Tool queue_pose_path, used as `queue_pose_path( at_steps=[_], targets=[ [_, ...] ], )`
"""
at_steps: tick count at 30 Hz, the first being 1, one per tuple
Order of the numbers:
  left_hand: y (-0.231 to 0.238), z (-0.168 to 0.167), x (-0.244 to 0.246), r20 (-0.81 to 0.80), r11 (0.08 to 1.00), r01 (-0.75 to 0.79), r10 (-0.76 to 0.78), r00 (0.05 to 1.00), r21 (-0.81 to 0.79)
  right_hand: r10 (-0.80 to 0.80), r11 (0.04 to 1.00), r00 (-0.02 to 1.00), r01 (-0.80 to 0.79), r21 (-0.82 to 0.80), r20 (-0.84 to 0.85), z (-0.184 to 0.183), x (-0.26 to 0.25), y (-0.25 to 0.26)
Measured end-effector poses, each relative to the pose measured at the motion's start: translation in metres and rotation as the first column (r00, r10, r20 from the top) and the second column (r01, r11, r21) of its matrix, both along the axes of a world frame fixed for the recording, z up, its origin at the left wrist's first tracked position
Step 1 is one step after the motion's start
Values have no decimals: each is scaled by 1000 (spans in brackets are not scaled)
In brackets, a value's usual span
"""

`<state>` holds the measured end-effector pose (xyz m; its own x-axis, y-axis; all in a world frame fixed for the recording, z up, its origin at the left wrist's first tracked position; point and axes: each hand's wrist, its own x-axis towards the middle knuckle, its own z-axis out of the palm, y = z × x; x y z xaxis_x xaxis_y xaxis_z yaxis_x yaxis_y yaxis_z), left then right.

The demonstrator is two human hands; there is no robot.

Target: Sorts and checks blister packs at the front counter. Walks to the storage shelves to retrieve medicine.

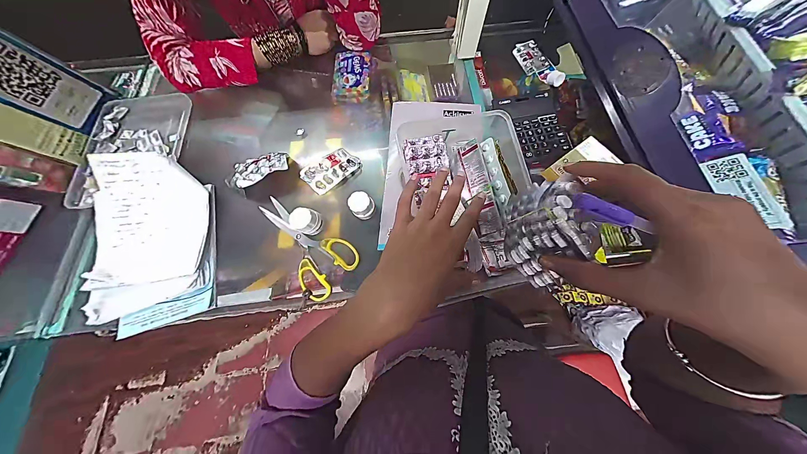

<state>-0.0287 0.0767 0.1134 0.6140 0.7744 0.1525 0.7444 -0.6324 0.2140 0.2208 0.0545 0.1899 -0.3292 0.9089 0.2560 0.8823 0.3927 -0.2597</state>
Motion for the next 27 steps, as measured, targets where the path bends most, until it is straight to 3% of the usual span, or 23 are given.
queue_pose_path(
  at_steps=[5,8,12,15,17,19,20,22,24,27],
  targets=[
    [6,3,6,-42,999,8,-10,999,-41,-198,976,978,190,-105,-64,9,46,-20],
    [5,-6,3,8,1000,-25,25,1000,14,-331,934,943,330,-133,17,-4,63,-23],
    [1,-8,0,16,1000,11,-10,1000,-20,-373,895,918,394,-209,136,-46,52,-7],
    [2,0,-6,-2,997,34,-34,999,-64,-372,885,917,397,-241,145,-55,45,-3],
    [7,4,-10,15,998,34,-34,999,-44,-223,963,973,231,-143,65,-44,39,-8],
    [11,6,-13,41,999,25,-24,999,-28,81,996,996,-82,-41,-33,-37,24,-9],
    [13,6,-15,69,1000,22,-21,997,-16,267,962,961,-271,-47,-77,-38,13,-4],
    [14,6,-16,126,1000,22,-22,992,-2,581,787,806,-591,-175,-111,-45,-11,13],
    [16,3,-19,158,999,34,-33,987,-3,672,688,740,-639,-343,-32,-46,-33,30],
    [16,1,-23,190,999,31,-29,981,-7,665,687,734,-530,-498,137,-40,-53,42]
  ],
)
